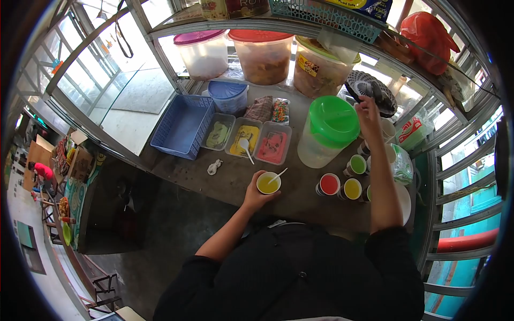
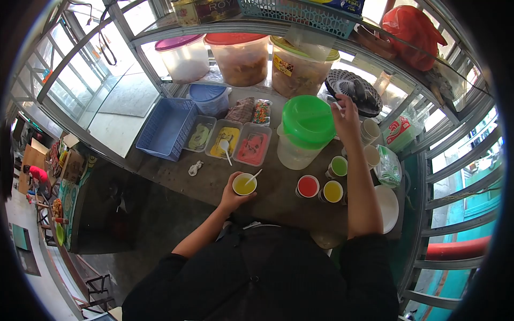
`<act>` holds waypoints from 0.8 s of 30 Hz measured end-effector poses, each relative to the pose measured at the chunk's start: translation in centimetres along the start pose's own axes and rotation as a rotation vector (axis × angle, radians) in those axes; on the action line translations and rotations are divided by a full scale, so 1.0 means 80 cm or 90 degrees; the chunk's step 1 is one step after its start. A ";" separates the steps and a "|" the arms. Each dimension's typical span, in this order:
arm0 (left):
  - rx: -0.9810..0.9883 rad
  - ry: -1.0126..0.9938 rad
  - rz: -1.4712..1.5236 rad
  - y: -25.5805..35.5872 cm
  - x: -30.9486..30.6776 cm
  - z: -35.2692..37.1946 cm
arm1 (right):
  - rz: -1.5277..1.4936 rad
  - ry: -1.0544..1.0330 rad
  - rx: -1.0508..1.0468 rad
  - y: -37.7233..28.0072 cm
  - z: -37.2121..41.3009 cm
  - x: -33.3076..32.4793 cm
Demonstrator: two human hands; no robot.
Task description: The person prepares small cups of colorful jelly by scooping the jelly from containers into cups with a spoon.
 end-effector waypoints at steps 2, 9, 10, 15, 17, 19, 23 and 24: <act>0.016 -0.010 -0.003 -0.008 -0.001 -0.002 | 0.070 0.018 0.004 0.075 -0.026 0.020; 0.036 -0.030 -0.022 -0.008 -0.006 0.000 | -0.202 -0.077 0.281 0.077 -0.045 0.031; 0.052 -0.044 -0.045 -0.008 -0.008 0.000 | -0.289 -0.123 0.291 0.073 -0.048 0.030; 0.071 -0.060 -0.109 -0.008 -0.009 0.004 | -0.494 -0.124 0.302 0.068 -0.046 0.042; 0.085 -0.047 -0.120 -0.007 -0.008 0.005 | -0.476 -0.130 0.278 0.068 -0.043 0.046; 0.092 -0.039 -0.126 -0.007 -0.008 0.006 | -0.342 -0.084 0.210 0.066 -0.038 0.045; 0.093 -0.043 -0.116 -0.008 -0.008 0.006 | -0.225 -0.058 0.139 0.015 -0.008 0.041; 0.093 -0.044 -0.113 -0.008 -0.009 0.006 | -0.217 -0.068 0.151 0.006 -0.002 0.041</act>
Point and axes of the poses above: each hand's wrist, its own z-axis away from the middle knuckle, its own x-axis out of the palm, y = z × x, the point moved 1 cm from there along -z, towards the middle knuckle, and after that the axes turned 10 degrees about x, right-handed, at the moved point
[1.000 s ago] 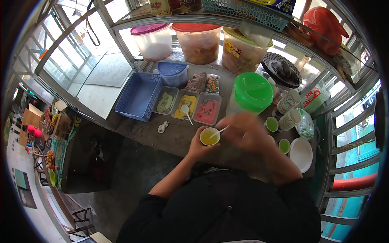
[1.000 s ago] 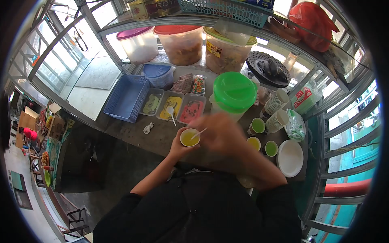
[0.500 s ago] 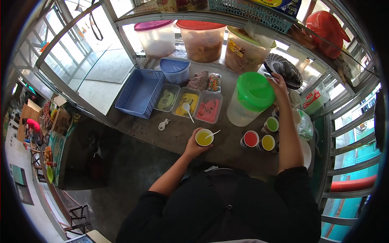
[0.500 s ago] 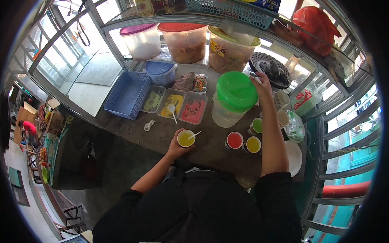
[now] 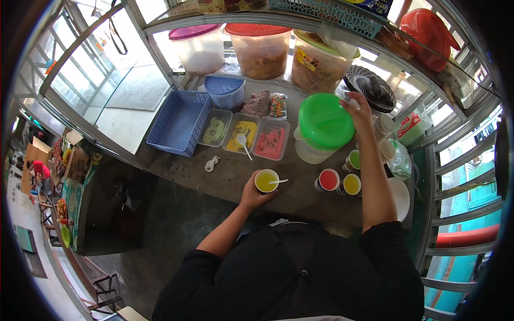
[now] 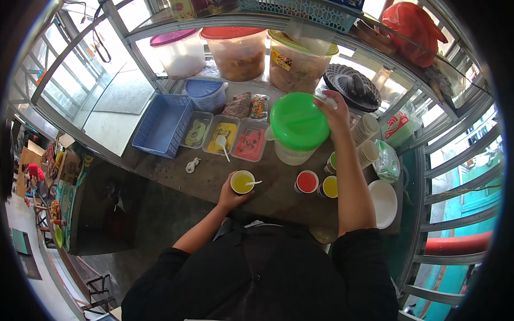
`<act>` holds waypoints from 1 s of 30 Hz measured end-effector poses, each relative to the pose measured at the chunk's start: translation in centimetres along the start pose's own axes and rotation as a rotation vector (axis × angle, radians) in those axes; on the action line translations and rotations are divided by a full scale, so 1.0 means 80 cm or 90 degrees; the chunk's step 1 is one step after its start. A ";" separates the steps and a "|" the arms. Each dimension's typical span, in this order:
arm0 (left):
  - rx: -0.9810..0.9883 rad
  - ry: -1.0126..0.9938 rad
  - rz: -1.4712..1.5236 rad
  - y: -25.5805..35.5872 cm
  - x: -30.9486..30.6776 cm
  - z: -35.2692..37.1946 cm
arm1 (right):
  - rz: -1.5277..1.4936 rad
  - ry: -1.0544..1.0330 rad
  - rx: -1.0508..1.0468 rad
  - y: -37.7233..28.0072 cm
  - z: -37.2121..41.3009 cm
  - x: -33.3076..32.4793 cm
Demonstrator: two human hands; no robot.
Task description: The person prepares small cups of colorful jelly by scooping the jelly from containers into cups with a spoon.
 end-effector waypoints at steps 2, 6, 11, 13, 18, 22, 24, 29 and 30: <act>-0.004 -0.003 0.006 -0.001 0.000 0.000 | 0.016 -0.017 0.026 -0.010 0.013 0.010; 0.005 -0.003 0.004 -0.001 0.000 0.000 | 0.048 0.004 -0.056 -0.020 0.039 0.034; -0.006 0.005 -0.003 0.001 0.001 0.000 | 0.128 -0.011 -0.228 -0.049 0.072 0.064; -0.009 0.004 0.000 0.000 0.001 0.001 | 0.116 -0.016 -0.237 -0.053 0.080 0.072; 0.002 0.010 0.008 -0.005 0.002 0.001 | 0.002 -0.050 -0.198 -0.055 0.108 0.093; -0.002 0.031 0.011 -0.005 0.001 0.004 | -0.122 -0.119 -0.151 -0.057 0.122 0.105; -0.007 0.037 -0.015 -0.004 0.000 0.006 | -0.126 -0.123 -0.163 -0.057 0.124 0.107; 0.002 0.090 -0.033 0.002 -0.002 0.006 | -0.082 -0.116 -0.191 -0.053 0.125 0.110; 0.007 0.099 -0.033 0.001 -0.002 0.007 | -0.052 -0.110 -0.209 -0.054 0.127 0.111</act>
Point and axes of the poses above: each hand's wrist, its own z-axis away from the middle knuckle, its own x-axis out of the palm, y = z × x, the point moved 1 cm from there along -z, towards the middle knuckle, and after that the axes turned 10 degrees about x, right-handed, at the moved point
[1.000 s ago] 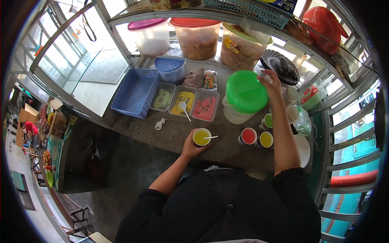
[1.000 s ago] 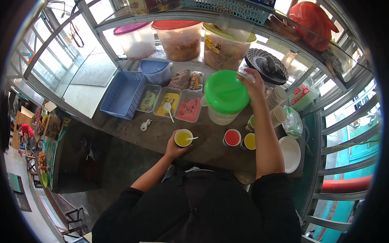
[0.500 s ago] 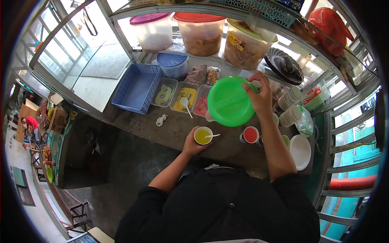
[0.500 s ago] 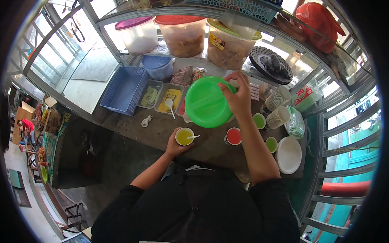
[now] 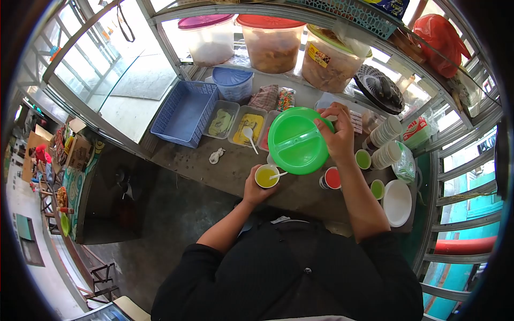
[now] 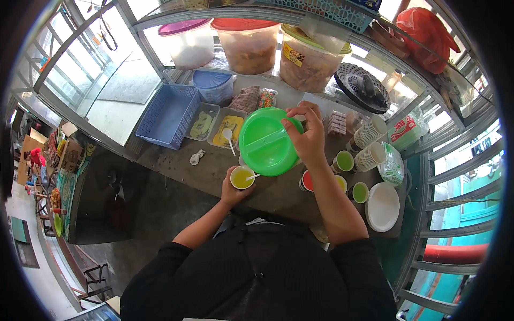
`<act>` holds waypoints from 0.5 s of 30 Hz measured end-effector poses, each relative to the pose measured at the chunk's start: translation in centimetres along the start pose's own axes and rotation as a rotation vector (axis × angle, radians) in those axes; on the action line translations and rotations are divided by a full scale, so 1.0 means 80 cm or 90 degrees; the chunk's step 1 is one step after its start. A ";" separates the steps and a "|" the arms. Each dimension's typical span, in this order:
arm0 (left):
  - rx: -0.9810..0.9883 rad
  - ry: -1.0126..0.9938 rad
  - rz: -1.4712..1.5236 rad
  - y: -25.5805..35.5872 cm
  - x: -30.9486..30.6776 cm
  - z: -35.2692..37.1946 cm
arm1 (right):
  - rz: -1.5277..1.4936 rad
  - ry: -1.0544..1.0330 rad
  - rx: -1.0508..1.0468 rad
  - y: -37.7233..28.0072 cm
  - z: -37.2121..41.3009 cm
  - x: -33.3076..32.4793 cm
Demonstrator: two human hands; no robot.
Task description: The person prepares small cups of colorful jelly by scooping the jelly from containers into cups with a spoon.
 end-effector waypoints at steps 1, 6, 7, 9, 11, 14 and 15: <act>-0.004 0.007 0.009 -0.001 0.000 0.001 | 0.032 0.001 -0.016 -0.001 0.001 0.002; -0.023 0.050 0.001 0.011 -0.001 0.001 | 0.000 -0.004 -0.001 -0.016 0.009 0.016; -0.019 0.060 0.004 0.007 -0.001 0.002 | 0.006 -0.003 -0.005 -0.019 0.011 0.018; -0.011 0.080 0.011 0.001 -0.001 0.004 | 0.043 0.001 -0.020 -0.026 0.016 0.023; -0.018 0.105 0.031 -0.001 0.001 0.004 | 0.102 0.003 -0.041 -0.032 0.023 0.031; -0.026 0.132 0.044 0.000 -0.003 0.004 | 0.126 -0.025 -0.076 -0.033 0.030 0.043; -0.026 0.139 0.045 0.000 -0.005 0.003 | 0.122 -0.028 -0.074 -0.034 0.031 0.048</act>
Point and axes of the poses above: each hand's wrist, its own z-axis away from the middle knuckle, its own x-axis out of the palm, y = z × x, the point moved 1 cm from there along -z, towards the middle knuckle, and after that the axes turned 10 degrees about x, right-handed, at the moved point
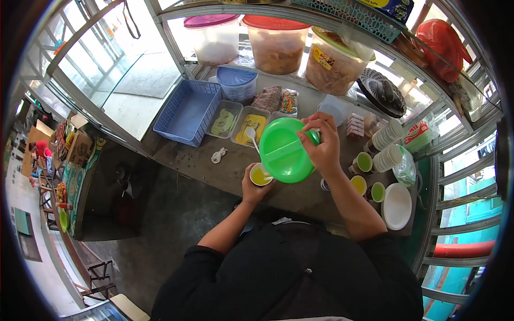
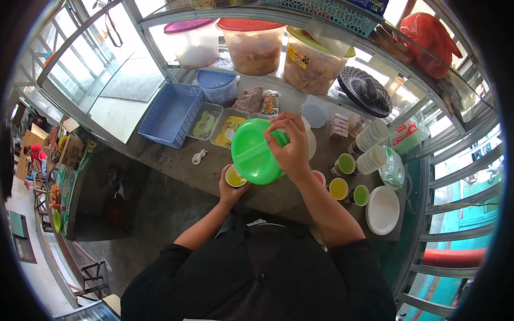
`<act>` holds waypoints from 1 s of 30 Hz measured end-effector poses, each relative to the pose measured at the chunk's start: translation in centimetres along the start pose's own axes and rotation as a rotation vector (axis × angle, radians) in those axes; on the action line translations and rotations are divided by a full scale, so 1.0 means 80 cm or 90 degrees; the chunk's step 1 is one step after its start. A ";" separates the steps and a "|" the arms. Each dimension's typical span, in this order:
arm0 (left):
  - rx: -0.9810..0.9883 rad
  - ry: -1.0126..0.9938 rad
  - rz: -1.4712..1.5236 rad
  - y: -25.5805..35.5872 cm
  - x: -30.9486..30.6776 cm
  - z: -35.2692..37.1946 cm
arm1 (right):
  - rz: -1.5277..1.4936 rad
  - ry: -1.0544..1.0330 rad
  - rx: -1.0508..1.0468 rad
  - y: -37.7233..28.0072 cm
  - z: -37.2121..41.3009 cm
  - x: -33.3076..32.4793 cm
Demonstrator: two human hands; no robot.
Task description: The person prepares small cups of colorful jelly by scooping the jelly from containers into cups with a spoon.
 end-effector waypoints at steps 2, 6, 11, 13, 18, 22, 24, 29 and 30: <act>0.004 0.013 0.009 0.003 -0.005 -0.001 | -0.009 -0.006 0.003 -0.005 0.000 0.007; 0.021 -0.005 -0.022 0.009 -0.020 -0.002 | -0.019 0.005 0.010 -0.017 -0.001 0.014; -0.017 -0.044 -0.007 0.002 -0.026 0.000 | -0.001 0.004 0.003 -0.016 -0.003 0.017; -0.020 -0.052 -0.006 0.000 -0.027 -0.002 | -0.013 0.003 0.009 -0.017 -0.001 0.019; -0.017 -0.052 0.008 0.000 -0.027 -0.001 | -0.027 0.002 0.012 -0.016 0.001 0.018; -0.017 -0.058 0.006 0.003 -0.027 -0.004 | -0.012 -0.003 0.001 -0.018 0.000 0.014; -0.015 -0.058 0.000 0.002 -0.027 -0.001 | -0.011 -0.015 -0.001 -0.019 0.001 0.013; -0.002 -0.051 0.016 0.006 -0.028 -0.003 | -0.046 -0.039 0.003 -0.014 0.005 0.027; -0.005 -0.052 0.017 0.008 -0.029 -0.003 | -0.044 -0.035 0.005 -0.015 0.005 0.027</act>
Point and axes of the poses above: each hand's wrist, its own z-axis away from the middle knuckle, its own x-axis out of the palm, y = z × x, the point moved 1 cm from there along -z, towards the middle knuckle, and after that the axes turned 10 degrees about x, right-handed, at the moved point
